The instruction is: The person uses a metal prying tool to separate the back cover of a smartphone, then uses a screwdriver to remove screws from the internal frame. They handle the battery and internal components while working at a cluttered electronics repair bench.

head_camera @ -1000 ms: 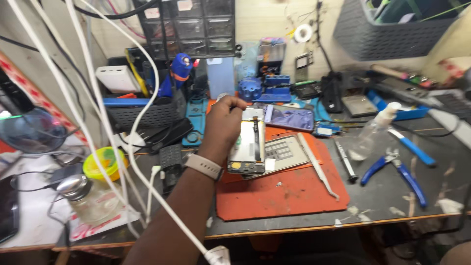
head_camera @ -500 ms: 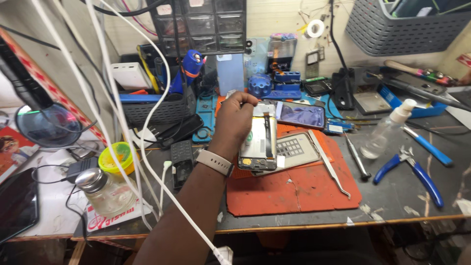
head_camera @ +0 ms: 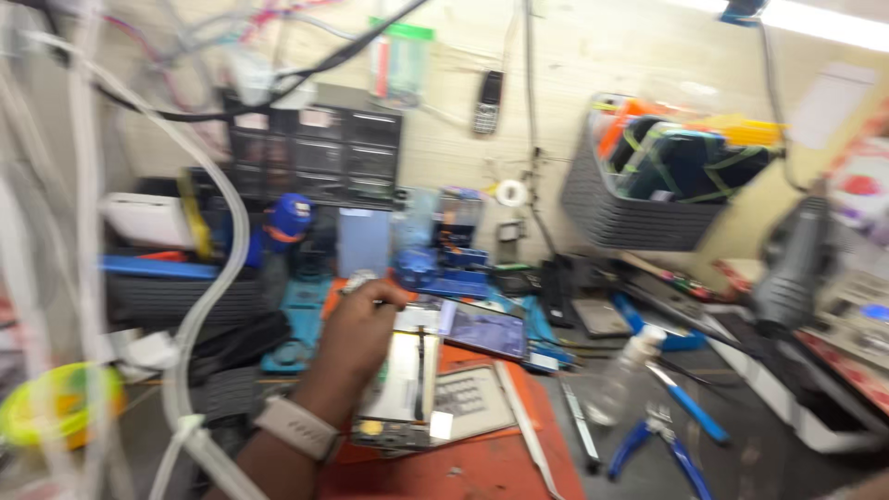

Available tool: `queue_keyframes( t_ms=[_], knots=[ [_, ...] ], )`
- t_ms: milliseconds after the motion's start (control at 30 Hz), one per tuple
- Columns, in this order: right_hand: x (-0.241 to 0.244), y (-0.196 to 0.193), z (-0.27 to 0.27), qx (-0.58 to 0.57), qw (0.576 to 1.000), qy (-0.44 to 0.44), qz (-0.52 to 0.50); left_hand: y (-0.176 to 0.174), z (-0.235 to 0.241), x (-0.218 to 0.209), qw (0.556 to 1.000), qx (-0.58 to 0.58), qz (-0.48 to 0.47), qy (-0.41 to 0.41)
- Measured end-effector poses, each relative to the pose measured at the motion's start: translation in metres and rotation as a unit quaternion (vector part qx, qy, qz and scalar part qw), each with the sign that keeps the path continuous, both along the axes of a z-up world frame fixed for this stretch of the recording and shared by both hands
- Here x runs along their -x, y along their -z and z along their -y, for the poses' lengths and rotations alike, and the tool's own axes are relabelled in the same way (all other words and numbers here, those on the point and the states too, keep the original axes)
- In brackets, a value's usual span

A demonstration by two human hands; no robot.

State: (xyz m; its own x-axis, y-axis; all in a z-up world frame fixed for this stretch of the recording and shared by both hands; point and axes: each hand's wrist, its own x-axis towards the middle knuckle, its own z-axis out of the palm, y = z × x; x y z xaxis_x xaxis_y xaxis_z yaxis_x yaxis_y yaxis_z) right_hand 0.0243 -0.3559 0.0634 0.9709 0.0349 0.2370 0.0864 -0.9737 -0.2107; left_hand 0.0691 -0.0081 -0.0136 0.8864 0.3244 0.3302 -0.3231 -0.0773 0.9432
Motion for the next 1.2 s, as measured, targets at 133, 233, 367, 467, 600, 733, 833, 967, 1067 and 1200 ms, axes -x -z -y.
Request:
queue_keyframes(
  t_ms=[133, 233, 367, 467, 600, 733, 833, 967, 1067, 1200],
  knots=[
    [0.019, 0.008, -0.019, -0.034, 0.999, -0.018, -0.037, -0.004, -0.017, 0.026, 0.994, -0.053, -0.085, -0.047],
    [0.035, 0.014, -0.034, -0.061, 0.997, -0.001, -0.045, -0.017, -0.012, 0.030, 0.991, -0.085, -0.077, -0.066],
    [0.075, 0.037, -0.031, -0.059, 0.995, 0.021, -0.077, -0.021, -0.012, 0.036, 0.995, -0.080, -0.044, -0.043],
    [0.076, 0.042, -0.030, -0.051, 0.995, 0.034, -0.084, -0.019, -0.014, 0.031, 0.997, -0.045, -0.058, -0.026],
    [0.052, 0.030, -0.036, -0.038, 0.997, 0.023, -0.068, -0.016, -0.012, 0.030, 0.994, -0.097, -0.048, -0.009],
    [0.038, 0.048, -0.044, 0.014, 0.996, -0.008, -0.090, -0.015, -0.010, 0.039, 0.986, -0.110, -0.093, 0.084],
    [0.023, 0.056, -0.044, 0.030, 0.987, 0.032, -0.153, -0.030, -0.012, 0.048, 0.972, -0.100, -0.163, 0.134],
    [0.017, 0.049, -0.048, 0.047, 0.995, -0.018, -0.086, -0.042, -0.012, 0.061, 0.955, -0.139, -0.223, 0.139],
    [0.026, 0.028, -0.059, 0.028, 0.999, -0.022, -0.028, -0.043, -0.010, 0.061, 0.952, -0.153, -0.225, 0.141],
    [0.044, -0.013, -0.069, -0.110, 0.990, -0.061, 0.066, -0.032, -0.012, 0.054, 0.945, -0.177, -0.226, 0.157]
  ],
)
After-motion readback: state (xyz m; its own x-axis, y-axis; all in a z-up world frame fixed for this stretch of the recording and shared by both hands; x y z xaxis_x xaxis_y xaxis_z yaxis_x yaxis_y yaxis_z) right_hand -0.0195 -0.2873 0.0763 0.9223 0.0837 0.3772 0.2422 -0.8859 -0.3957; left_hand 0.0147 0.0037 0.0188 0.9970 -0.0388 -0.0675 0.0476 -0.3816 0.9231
